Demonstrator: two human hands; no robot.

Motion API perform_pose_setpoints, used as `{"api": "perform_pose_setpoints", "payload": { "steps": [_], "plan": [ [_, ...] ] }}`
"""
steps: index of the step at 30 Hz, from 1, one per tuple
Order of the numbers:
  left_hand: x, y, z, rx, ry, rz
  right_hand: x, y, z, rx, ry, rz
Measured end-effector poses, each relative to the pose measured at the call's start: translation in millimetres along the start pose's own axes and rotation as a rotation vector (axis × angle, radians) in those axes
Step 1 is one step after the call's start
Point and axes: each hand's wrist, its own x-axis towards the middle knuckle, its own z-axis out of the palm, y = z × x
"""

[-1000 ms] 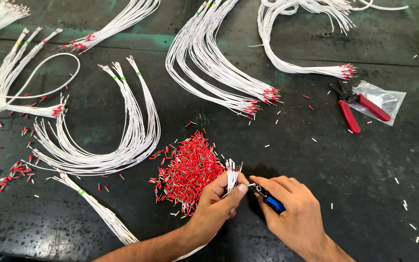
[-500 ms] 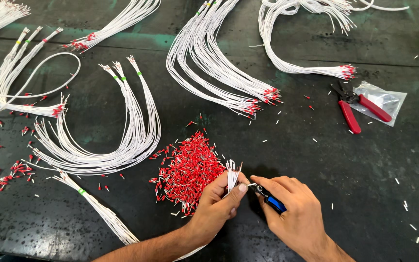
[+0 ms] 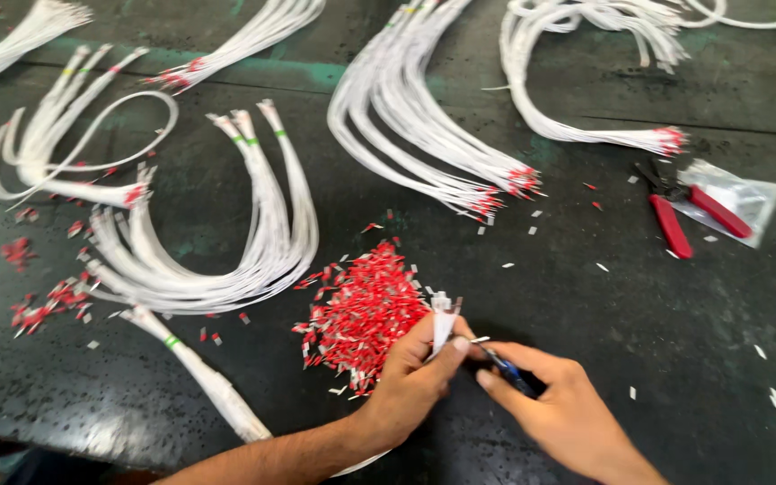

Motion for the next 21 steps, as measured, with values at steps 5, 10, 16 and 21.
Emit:
{"api": "perform_pose_setpoints", "payload": {
  "steps": [5, 10, 16, 21],
  "plan": [
    [-6.5, -1.5, -2.0, 0.059, -0.062, 0.248, 1.7, 27.7, -19.7, 0.342, -0.254, 0.520],
    [-7.9, 1.9, -3.9, 0.115, 0.004, 0.235, -0.8, 29.6, -3.3, -0.328, 0.088, 0.102],
    [-8.8, -3.7, -3.8, 0.046, -0.053, 0.239, -3.3, 9.9, 3.2, -1.148, 0.451, -0.260],
    [-5.7, -21.7, -6.0, -0.013, -0.063, 0.247, -2.4, 30.0, 2.2, -1.223, 0.476, -0.217]
  ]
}}
